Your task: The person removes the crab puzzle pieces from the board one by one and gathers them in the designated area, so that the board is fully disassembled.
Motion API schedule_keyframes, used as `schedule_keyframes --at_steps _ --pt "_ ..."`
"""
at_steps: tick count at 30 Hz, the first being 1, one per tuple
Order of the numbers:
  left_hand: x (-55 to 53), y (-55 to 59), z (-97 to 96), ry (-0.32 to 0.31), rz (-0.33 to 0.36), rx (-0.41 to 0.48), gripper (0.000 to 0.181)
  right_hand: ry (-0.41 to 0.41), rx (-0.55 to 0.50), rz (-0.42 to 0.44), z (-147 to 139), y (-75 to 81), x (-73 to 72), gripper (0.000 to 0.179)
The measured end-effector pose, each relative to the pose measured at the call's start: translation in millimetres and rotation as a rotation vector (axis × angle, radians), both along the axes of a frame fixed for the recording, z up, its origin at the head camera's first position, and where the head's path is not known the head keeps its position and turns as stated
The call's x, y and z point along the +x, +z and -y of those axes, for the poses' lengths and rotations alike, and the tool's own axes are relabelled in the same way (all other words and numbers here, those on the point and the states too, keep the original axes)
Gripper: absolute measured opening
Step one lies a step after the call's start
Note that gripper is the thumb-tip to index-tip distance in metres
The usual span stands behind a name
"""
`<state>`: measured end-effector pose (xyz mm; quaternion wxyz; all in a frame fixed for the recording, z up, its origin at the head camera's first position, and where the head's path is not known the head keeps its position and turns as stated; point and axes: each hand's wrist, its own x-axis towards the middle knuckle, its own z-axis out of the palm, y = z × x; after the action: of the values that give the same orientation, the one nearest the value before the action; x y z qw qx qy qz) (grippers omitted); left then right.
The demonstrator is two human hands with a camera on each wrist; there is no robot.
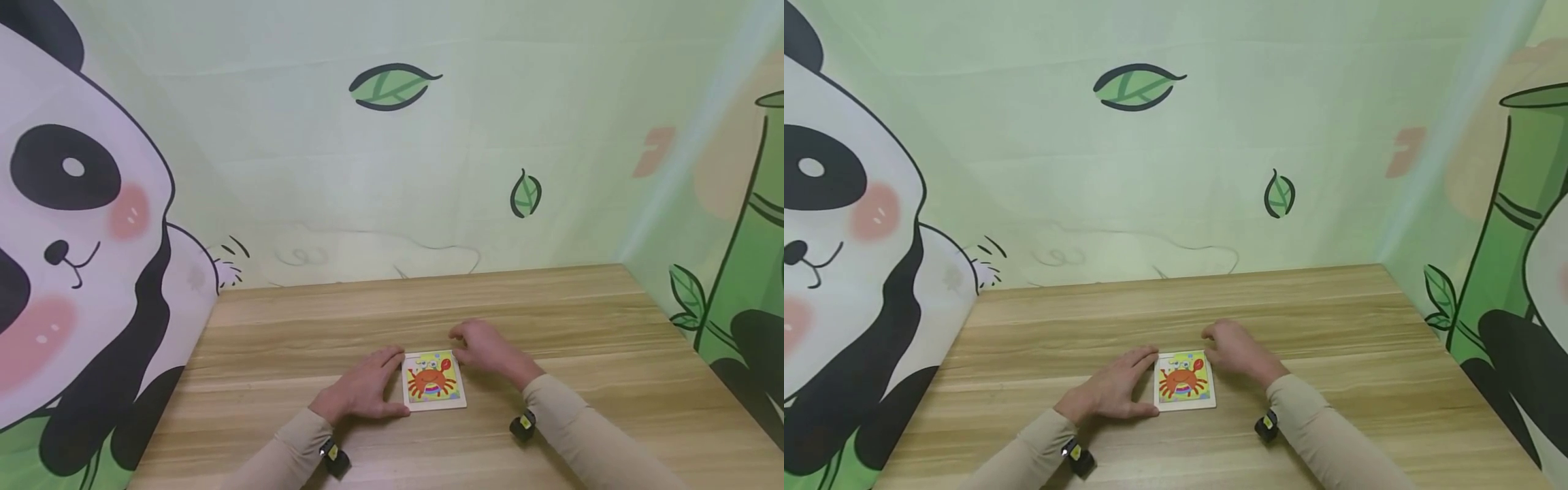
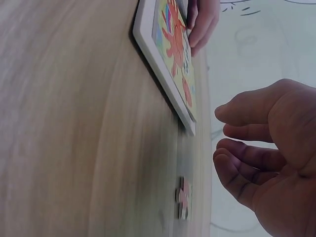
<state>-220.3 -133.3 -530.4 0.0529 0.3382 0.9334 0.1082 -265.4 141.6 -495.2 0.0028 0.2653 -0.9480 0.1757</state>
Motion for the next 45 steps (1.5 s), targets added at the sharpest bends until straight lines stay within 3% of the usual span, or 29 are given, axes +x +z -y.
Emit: schedule_keyframes --at_steps 11,21,45 --pt "-1.1 -1.7 0.3 -0.006 -0.016 0.008 0.101 0.043 -0.025 0.063 15.9 3.3 7.2 0.036" --pt "-0.5 -1.1 0.6 -0.003 -0.010 -0.001 0.102 0.120 0.005 0.040 23.2 2.0 8.6 0.041" --pt "-0.7 -1.8 1.0 -0.008 -0.018 0.002 0.102 0.150 0.033 0.068 38.1 3.7 12.2 0.043"
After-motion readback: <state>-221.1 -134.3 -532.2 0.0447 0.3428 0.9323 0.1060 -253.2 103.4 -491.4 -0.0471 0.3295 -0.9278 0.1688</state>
